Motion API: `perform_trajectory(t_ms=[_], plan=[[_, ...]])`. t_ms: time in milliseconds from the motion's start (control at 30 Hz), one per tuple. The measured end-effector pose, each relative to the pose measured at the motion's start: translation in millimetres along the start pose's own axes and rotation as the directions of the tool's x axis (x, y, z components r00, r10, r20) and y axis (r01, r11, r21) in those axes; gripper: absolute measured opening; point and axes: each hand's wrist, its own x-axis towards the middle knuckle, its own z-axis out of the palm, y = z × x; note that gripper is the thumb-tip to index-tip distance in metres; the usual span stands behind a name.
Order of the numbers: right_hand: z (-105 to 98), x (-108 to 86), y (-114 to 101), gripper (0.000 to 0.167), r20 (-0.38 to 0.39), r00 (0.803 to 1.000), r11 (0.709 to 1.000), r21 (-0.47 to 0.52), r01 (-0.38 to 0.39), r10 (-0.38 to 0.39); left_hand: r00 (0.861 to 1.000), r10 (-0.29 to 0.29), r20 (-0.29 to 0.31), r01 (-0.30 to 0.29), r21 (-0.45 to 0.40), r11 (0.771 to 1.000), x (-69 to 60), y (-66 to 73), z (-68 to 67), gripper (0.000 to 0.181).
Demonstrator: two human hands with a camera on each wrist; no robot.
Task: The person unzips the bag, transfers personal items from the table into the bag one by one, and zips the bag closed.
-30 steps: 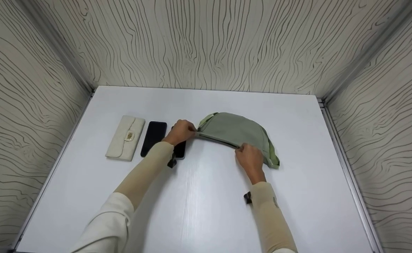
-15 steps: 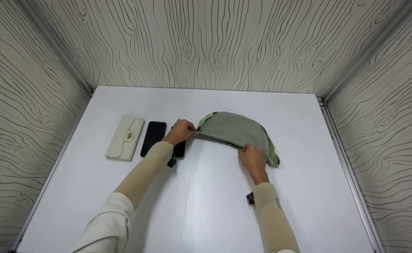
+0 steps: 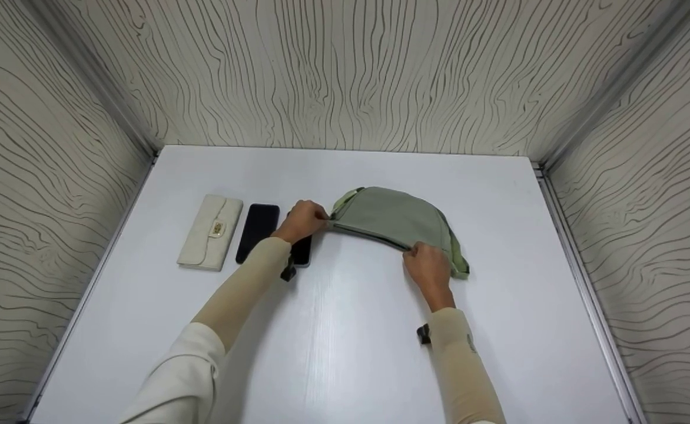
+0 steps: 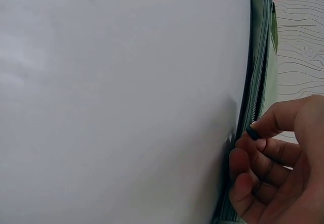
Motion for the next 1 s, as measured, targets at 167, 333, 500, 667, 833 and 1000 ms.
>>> perform_trajectory(t_ms=[167, 333, 500, 667, 833, 1000], plan=[[-3.2, -0.1, 2.0, 0.022, -0.007, 1.000, 1.000, -0.012, -0.009, 0.009, 1.000, 0.002, -0.005, -0.002, 0.002, 1.000, 0.0, -0.1, 0.5, 0.020], [-4.4, -1.2, 5.3, 0.022, -0.020, 1.000, 1.000, -0.023, -0.014, 0.014, 1.000, 0.000, -0.006, 0.000, -0.006, 1.000, -0.6, -0.3, 1.5, 0.020], [-4.5, -2.5, 7.8, 0.022, -0.007, 1.000, 0.999, -0.023, -0.026, 0.026, 1.000, -0.003, -0.005, 0.003, -0.008, 1.000, -0.5, -0.1, 2.1, 0.020], [-5.1, -3.3, 8.8, 0.023, 0.007, 0.999, 0.999, -0.009, -0.036, 0.036, 1.000, -0.009, -0.002, 0.009, -0.002, 1.000, -0.4, 0.3, 2.0, 0.019], [-5.8, -4.8, 9.3, 0.022, -0.007, 1.000, 1.000, -0.009, -0.028, 0.028, 1.000, -0.013, -0.004, 0.013, 0.002, 1.000, -0.3, 1.0, 1.6, 0.019], [-5.8, -6.6, 10.7, 0.026, -0.030, 0.999, 1.000, -0.019, -0.021, 0.020, 1.000, -0.024, -0.007, 0.024, -0.004, 1.000, -0.8, 1.5, 1.1, 0.020]])
